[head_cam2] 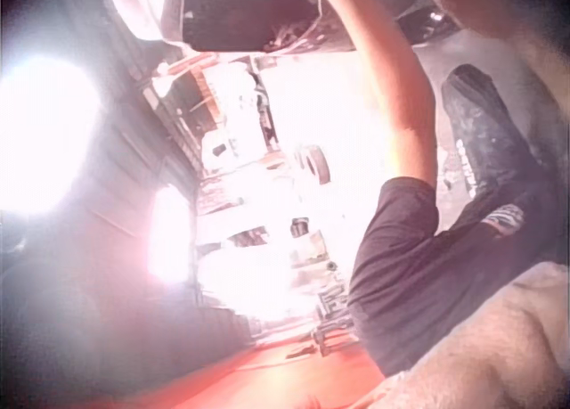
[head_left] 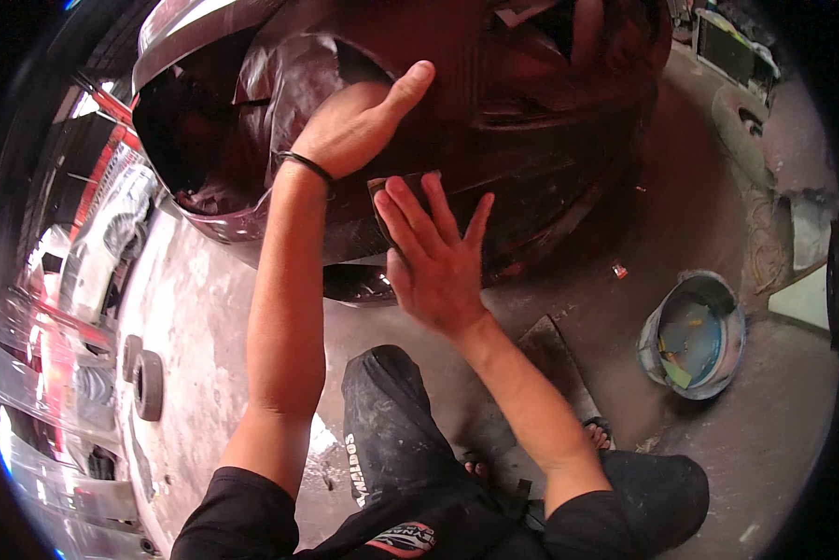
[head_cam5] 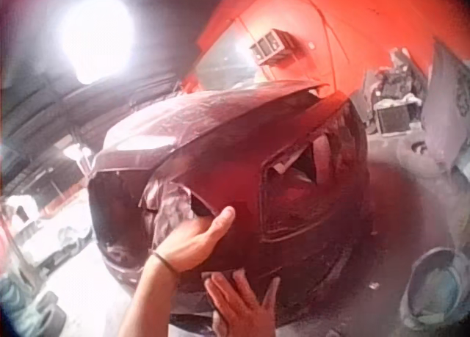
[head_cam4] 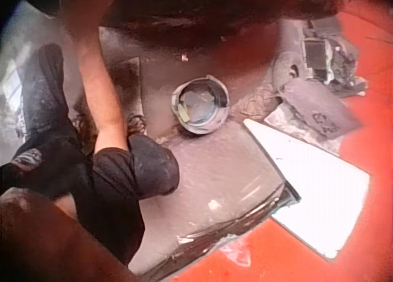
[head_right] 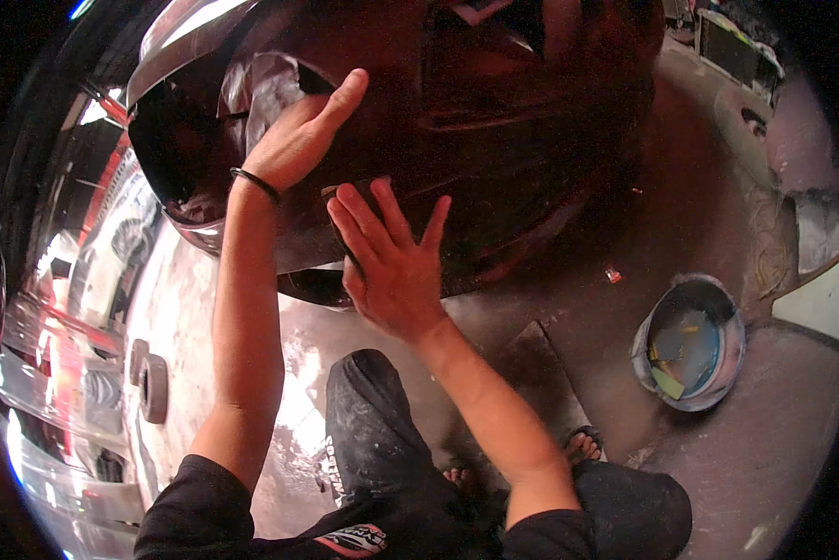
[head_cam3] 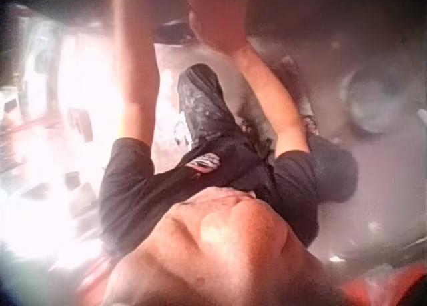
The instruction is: The person is sanding a maroon car bumper with a sanding block. They repeatedly dip the block into a bucket of water and scrub the surface of the bumper, focusing on the lower and side sections.
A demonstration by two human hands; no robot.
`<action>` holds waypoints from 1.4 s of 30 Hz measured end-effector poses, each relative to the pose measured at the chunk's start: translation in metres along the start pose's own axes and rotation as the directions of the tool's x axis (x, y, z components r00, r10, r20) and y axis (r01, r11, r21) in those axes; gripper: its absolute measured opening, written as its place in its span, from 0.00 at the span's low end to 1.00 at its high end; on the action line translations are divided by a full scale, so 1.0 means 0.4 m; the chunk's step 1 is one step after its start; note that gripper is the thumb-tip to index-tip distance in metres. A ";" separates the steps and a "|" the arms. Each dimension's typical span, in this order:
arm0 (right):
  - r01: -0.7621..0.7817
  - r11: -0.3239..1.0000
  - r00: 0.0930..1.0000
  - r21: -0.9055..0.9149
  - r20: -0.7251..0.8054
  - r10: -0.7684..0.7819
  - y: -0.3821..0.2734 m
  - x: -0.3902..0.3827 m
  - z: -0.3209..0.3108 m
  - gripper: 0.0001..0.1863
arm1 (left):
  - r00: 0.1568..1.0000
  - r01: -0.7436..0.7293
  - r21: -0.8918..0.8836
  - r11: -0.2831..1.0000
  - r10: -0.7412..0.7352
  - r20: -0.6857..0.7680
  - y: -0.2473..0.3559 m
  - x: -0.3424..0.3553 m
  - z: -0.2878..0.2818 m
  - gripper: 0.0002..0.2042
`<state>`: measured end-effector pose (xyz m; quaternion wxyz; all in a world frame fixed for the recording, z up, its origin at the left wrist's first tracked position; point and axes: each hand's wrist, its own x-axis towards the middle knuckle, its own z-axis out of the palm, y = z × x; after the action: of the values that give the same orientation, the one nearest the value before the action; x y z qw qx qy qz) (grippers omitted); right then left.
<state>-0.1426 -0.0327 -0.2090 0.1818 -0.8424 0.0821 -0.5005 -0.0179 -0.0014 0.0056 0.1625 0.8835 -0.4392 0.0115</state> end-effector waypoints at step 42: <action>0.737 0.676 0.561 0.010 0.550 -0.619 0.032 0.249 -0.113 0.47 | 0.583 -0.126 0.164 0.978 0.207 -0.786 -0.725 -0.285 -0.125 0.27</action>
<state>-0.1331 -0.0862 -0.1135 -0.1061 -0.9227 -0.2463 -0.2768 0.1441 0.2642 -0.0461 0.2998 0.7461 -0.3998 0.4401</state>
